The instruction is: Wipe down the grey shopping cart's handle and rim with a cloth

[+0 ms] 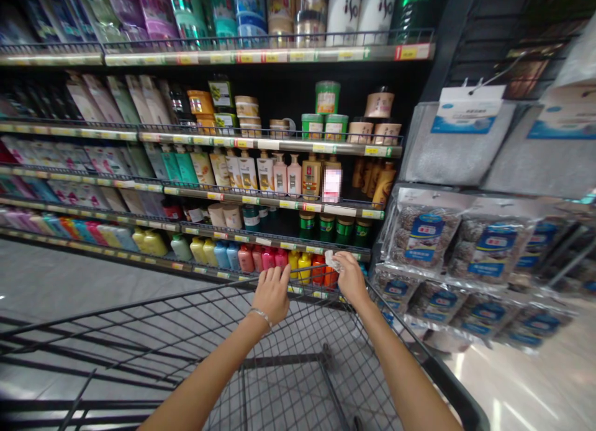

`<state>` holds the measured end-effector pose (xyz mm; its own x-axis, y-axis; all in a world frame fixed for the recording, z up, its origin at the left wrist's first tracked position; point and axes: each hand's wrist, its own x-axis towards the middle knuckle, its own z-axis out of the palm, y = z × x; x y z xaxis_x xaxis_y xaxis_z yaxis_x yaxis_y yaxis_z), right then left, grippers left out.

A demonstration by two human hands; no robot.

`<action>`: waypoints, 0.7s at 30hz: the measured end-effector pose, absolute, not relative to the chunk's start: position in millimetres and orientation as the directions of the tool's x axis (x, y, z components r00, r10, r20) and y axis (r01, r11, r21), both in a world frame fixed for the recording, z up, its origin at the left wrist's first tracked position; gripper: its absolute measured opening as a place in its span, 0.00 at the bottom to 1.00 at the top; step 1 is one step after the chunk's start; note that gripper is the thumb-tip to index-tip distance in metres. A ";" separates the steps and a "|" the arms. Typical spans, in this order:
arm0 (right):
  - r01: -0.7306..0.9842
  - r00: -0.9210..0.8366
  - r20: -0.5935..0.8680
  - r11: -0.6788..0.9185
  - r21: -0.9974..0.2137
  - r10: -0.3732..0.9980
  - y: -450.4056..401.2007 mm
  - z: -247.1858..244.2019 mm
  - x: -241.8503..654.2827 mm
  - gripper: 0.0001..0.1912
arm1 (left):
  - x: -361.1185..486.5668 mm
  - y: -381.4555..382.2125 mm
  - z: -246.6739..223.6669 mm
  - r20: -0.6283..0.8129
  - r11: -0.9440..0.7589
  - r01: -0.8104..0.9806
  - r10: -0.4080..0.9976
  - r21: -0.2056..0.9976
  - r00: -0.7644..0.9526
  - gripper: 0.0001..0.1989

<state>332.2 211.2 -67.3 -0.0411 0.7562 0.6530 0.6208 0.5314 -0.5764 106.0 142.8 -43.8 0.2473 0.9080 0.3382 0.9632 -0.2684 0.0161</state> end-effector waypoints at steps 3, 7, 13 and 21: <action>0.599 -0.018 0.643 0.523 -0.606 0.765 211.4 -65.7 331.0 0.24 | 104.2 144.1 -42.8 0.339 -0.273 0.962 0.907 0.026 0.248 0.34; 0.582 -0.039 0.631 0.531 -0.616 0.775 213.0 -64.6 327.9 0.25 | 98.9 144.4 -44.5 0.340 -0.264 0.964 0.911 0.042 0.235 0.32; 0.734 -0.096 0.589 0.457 -0.502 0.802 216.0 -57.7 328.1 0.27 | 91.1 145.3 -40.9 0.327 -0.255 0.966 0.917 0.043 0.228 0.32; 0.958 -0.011 0.476 0.146 -0.248 0.880 207.5 -41.7 340.3 0.10 | 87.3 144.0 -40.0 0.318 -0.248 0.967 0.922 0.052 0.219 0.34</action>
<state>340.3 207.5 -41.7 -0.0110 0.8796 0.4756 0.9576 0.1462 -0.2482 87.3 144.0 -40.0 0.2191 0.9224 0.3180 0.9674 -0.2477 0.0519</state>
